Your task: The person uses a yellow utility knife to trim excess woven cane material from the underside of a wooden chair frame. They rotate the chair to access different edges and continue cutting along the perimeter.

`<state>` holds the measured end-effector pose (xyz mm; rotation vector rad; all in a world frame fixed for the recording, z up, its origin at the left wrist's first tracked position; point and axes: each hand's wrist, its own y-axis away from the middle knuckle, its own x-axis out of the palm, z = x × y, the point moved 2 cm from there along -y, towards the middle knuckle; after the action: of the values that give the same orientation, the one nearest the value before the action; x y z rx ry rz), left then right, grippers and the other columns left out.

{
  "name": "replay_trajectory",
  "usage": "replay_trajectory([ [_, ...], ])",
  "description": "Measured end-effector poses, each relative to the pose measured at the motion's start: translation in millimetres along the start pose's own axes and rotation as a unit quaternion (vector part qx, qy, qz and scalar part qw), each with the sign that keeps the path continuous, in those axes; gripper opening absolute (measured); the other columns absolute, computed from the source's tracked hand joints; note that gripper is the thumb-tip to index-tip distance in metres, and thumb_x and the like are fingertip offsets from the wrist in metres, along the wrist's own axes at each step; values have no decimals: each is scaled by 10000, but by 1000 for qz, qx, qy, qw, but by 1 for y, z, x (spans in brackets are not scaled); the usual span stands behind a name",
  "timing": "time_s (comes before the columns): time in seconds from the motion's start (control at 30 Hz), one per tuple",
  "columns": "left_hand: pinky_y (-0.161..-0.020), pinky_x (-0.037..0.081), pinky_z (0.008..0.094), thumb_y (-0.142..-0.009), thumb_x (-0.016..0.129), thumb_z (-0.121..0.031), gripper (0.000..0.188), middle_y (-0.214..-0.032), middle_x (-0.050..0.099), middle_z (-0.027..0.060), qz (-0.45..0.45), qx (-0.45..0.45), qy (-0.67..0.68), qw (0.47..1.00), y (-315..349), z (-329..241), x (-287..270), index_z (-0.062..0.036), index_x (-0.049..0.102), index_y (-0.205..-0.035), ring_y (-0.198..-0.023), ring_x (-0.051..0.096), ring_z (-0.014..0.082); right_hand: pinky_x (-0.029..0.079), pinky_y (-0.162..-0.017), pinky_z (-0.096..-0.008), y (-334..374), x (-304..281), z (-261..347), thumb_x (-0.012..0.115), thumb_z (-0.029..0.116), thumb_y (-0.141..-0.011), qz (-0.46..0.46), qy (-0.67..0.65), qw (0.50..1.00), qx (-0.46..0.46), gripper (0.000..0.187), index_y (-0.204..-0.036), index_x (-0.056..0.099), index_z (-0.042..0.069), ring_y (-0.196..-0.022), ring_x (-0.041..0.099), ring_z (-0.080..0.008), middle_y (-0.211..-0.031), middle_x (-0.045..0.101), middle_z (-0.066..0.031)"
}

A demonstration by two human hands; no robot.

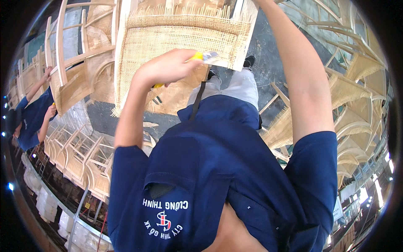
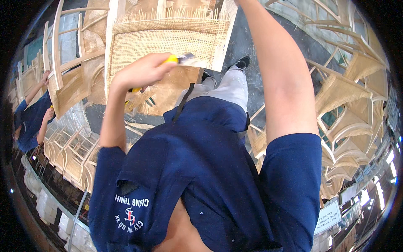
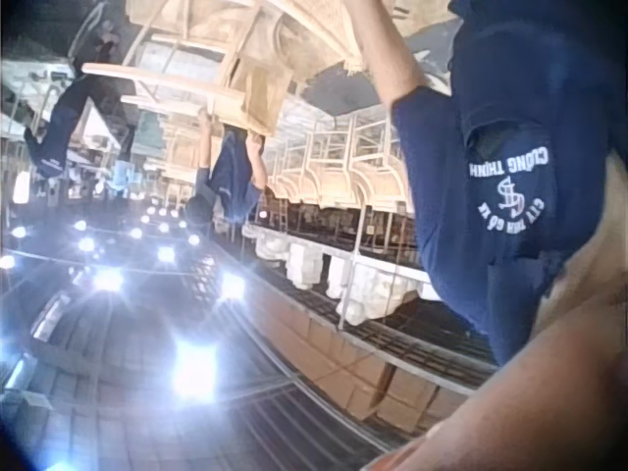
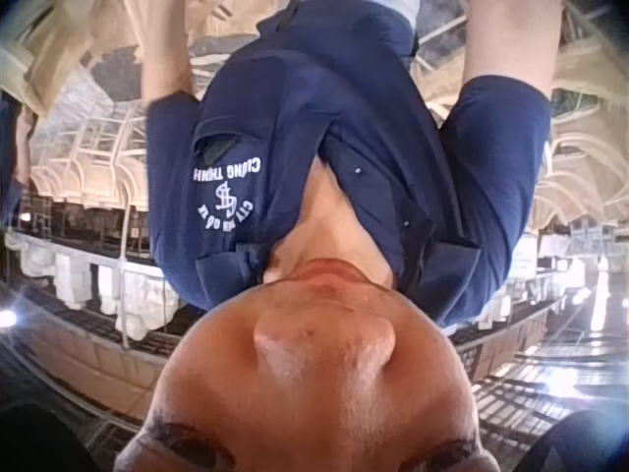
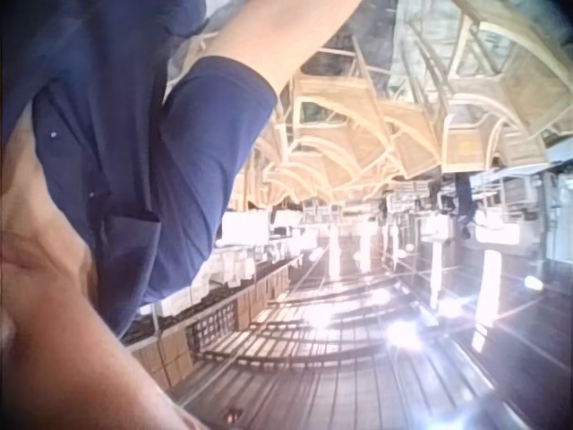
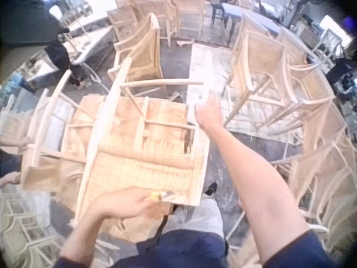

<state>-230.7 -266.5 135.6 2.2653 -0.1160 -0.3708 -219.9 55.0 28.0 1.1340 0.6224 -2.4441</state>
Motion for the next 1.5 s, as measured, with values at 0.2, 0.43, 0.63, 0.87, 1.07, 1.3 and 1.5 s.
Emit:
replay_trajectory([
  [0.2,-450,455,249,-1038,582,-259,201,-742,592,17,-416,23,391,821,42,70,81,-62,557,-1009,-536,536,59,362,-1168,-452,3,7,4,668,233,-882,101,-84,991,22,837,-1558,242,-16,-1384,420,-463,-1490,420,-328],
  [0.43,-669,555,359,-892,780,-179,287,-884,742,93,-624,47,188,757,-28,-26,161,-35,585,-1046,-765,737,232,462,-1042,-480,-2,0,1,657,318,-852,170,-82,982,31,932,-1566,139,18,-1183,569,-489,-1390,404,-366],
  [0.63,-710,548,443,-867,782,-222,353,-910,710,147,-721,-36,68,689,-76,-69,174,-28,592,-1093,-845,699,377,454,-1066,-475,6,2,0,688,270,-855,224,-146,963,-19,1006,-1568,31,1,-1181,555,-503,-1410,290,-401],
  [0.87,-688,539,437,-899,752,-200,252,-915,733,153,-753,-94,149,634,-79,-64,184,-29,619,-1027,-842,712,357,336,-1163,-480,-3,5,-11,765,281,-851,275,-142,950,-39,1132,-1525,-57,-108,-1329,394,-561,-1466,159,-512],
  [1.07,-658,536,408,-878,765,-186,257,-860,715,165,-743,-72,197,635,-76,-51,186,-25,613,-1007,-782,710,344,295,-1180,-496,-9,3,-19,755,252,-852,304,-148,938,-80,1142,-1513,-95,-128,-1390,300,-530,-1472,192,-487],
  [1.3,-681,539,344,-853,787,-165,243,-844,731,104,-683,19,343,645,-56,-41,159,-17,624,-954,-754,720,225,244,-1184,-543,-14,-13,-27,762,298,-860,418,-214,883,0,1104,-1548,0,-107,-1392,327,-458,-1489,257,-414],
  [1.5,-704,522,259,-877,803,-145,218,-859,705,21,-687,-23,414,597,-40,-32,142,-41,645,-986,-773,642,75,309,-1123,-527,22,-70,25,745,265,-901,317,79,865,-381,783,-1498,339,-37,-1303,437,-412,-1382,455,-280],
])
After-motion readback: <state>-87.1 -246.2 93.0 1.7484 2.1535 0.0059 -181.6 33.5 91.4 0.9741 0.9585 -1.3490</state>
